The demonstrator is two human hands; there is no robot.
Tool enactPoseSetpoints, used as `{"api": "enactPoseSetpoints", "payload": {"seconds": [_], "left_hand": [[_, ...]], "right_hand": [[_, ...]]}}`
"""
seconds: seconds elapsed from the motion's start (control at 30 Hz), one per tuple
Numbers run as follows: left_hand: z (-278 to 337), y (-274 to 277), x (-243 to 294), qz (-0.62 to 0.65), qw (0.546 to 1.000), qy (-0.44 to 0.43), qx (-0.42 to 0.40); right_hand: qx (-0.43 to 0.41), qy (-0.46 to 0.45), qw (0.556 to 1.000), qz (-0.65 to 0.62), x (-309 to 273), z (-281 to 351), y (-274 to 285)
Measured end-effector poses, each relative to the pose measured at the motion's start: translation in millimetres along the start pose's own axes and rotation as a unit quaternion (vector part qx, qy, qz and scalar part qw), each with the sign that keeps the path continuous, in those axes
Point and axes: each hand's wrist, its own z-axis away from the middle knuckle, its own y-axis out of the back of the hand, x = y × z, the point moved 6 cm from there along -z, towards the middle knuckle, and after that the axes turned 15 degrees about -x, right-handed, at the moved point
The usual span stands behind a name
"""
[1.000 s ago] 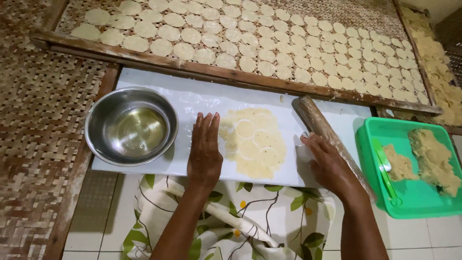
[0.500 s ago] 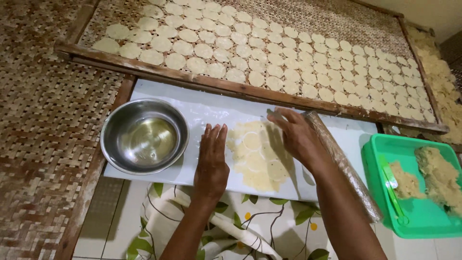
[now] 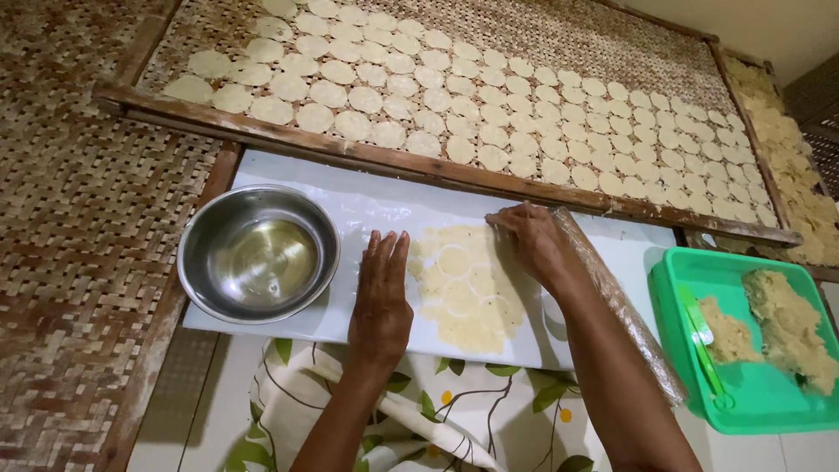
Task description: Flattening dough with a rolling pin and cutting out circular shapes to place on a drying rack.
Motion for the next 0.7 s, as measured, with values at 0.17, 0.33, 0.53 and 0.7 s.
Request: {"api": "enactPoseSetpoints", "payload": {"seconds": [0.17,0.33,0.53,0.7], "left_hand": [[-1,2,1,0.001,1.0,-0.002,-0.01],[-2,1,2,-0.003,1.0,0.0,-0.024],[-2,-3,-1,-0.01,1.0,0.0,-0.014],[-2,-7,-4,-0.018,1.0,-0.005,-0.016]], "right_hand": [[0.001,0.022,1.0,-0.02,1,0,-2],[0.001,0.004,1.0,-0.028,-7,1,4],[-0.054,-0.096,0.988,-0.106,-9,-6,6],[-0.074,-0.206,0.968,-0.124,0,9,13]]}}
